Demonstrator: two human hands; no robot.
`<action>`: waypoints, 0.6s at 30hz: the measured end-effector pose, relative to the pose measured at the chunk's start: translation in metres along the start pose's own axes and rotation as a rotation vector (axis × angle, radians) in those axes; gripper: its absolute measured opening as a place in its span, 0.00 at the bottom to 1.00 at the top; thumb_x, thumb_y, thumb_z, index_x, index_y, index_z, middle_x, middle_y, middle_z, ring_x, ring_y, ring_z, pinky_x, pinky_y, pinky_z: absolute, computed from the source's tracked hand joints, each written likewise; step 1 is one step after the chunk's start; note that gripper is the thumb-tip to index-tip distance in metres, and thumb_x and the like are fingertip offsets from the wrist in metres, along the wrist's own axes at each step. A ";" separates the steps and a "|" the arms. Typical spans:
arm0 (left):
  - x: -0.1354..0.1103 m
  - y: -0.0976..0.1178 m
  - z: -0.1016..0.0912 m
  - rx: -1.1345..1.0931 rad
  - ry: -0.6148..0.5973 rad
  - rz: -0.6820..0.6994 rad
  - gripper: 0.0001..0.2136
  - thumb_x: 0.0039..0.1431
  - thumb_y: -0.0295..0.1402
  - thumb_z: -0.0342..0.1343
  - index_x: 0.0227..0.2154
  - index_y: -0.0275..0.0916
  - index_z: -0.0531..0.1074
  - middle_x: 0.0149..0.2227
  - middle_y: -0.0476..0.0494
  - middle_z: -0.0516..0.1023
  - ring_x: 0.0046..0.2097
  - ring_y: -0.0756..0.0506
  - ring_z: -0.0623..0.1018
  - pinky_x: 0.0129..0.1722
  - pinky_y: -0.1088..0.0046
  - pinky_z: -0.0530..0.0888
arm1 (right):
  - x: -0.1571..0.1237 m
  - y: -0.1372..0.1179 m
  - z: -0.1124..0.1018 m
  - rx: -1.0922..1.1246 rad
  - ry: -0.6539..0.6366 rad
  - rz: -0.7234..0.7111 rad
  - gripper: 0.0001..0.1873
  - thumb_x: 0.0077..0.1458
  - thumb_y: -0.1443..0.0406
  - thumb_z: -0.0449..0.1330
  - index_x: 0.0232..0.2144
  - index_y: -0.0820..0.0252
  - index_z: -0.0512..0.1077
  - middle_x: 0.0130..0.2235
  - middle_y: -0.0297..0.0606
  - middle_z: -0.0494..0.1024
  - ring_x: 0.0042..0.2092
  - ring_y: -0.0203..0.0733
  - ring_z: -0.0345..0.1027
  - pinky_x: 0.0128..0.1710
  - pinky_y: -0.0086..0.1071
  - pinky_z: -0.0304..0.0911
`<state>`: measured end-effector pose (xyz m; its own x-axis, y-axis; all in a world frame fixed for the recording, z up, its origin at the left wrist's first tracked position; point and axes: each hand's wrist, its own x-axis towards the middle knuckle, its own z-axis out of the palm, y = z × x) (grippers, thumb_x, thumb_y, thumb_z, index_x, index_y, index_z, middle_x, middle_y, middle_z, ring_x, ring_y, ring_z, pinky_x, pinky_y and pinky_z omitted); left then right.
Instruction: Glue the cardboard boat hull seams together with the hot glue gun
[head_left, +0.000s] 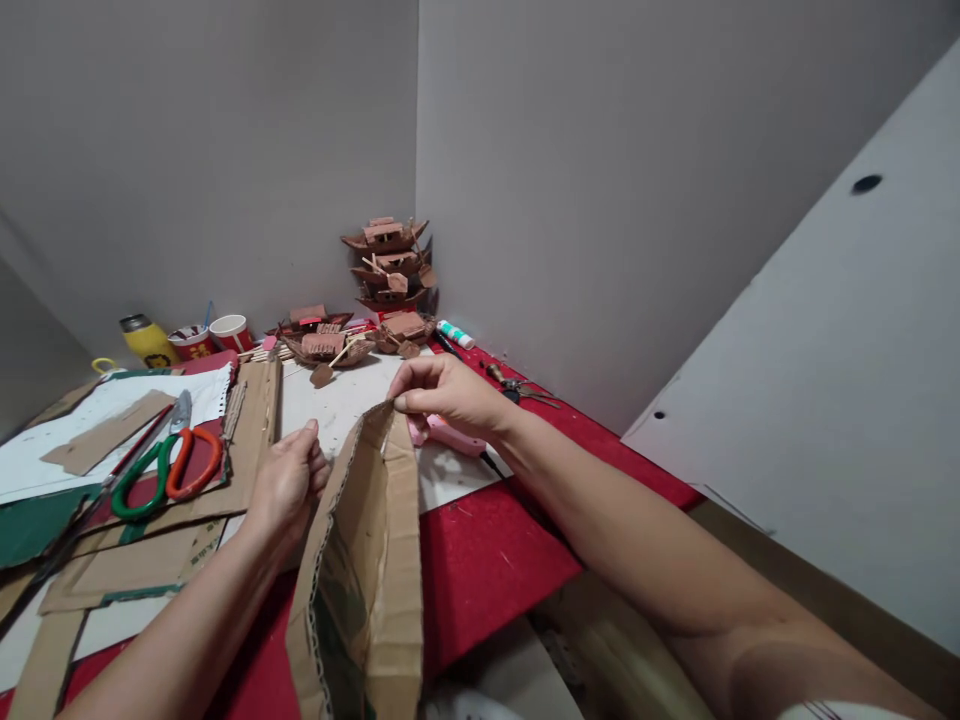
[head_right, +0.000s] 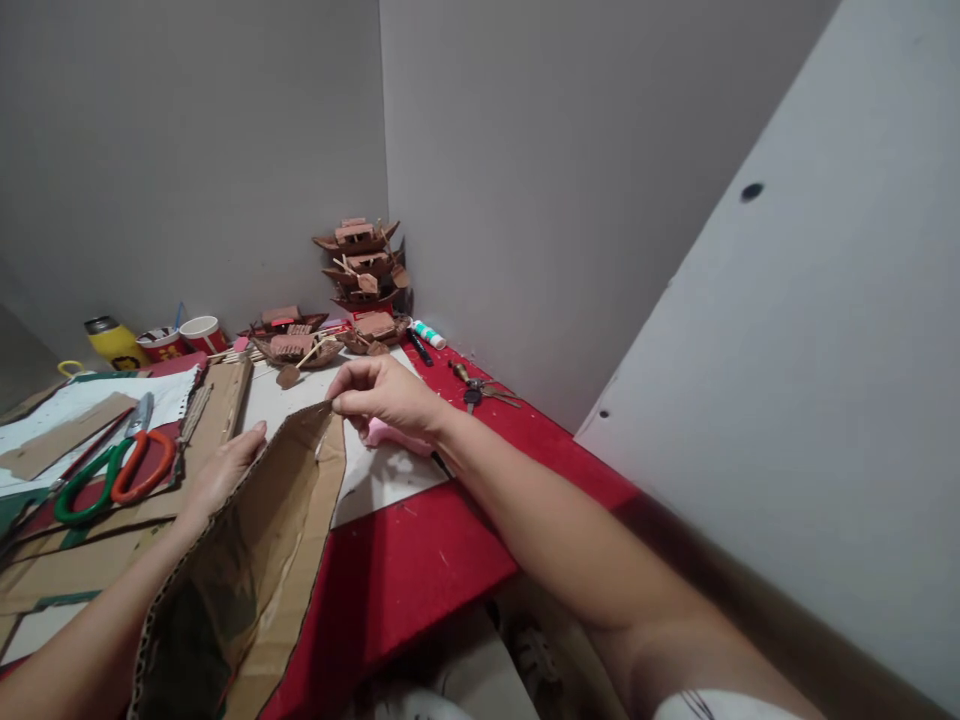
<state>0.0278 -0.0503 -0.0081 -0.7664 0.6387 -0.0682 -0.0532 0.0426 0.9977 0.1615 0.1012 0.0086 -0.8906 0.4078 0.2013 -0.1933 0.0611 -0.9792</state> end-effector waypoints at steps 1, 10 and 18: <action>-0.001 -0.001 0.000 0.008 -0.009 -0.012 0.18 0.44 0.42 0.59 0.12 0.43 0.57 0.11 0.55 0.55 0.16 0.51 0.58 0.18 0.73 0.54 | 0.001 0.002 -0.001 -0.010 -0.018 0.003 0.05 0.43 0.69 0.61 0.27 0.63 0.70 0.17 0.27 0.69 0.17 0.30 0.63 0.17 0.24 0.61; -0.010 -0.008 0.003 0.015 -0.240 -0.138 0.20 0.40 0.35 0.66 0.38 0.41 0.70 0.22 0.55 0.74 0.21 0.52 0.71 0.23 0.79 0.66 | 0.007 0.015 -0.001 -0.524 -0.138 -0.061 0.09 0.41 0.77 0.54 0.26 0.66 0.71 0.21 0.27 0.68 0.22 0.26 0.58 0.22 0.22 0.54; -0.014 -0.007 0.009 0.184 -0.353 -0.173 0.30 0.37 0.36 0.69 0.47 0.38 0.69 0.28 0.49 0.78 0.28 0.49 0.76 0.28 0.77 0.70 | 0.006 0.014 0.004 -0.816 -0.161 -0.246 0.10 0.41 0.79 0.54 0.26 0.67 0.71 0.23 0.29 0.68 0.26 0.29 0.58 0.28 0.24 0.52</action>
<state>0.0451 -0.0525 -0.0143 -0.4884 0.8325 -0.2616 -0.0217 0.2881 0.9574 0.1516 0.1006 -0.0040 -0.9216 0.1669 0.3503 -0.0874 0.7903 -0.6065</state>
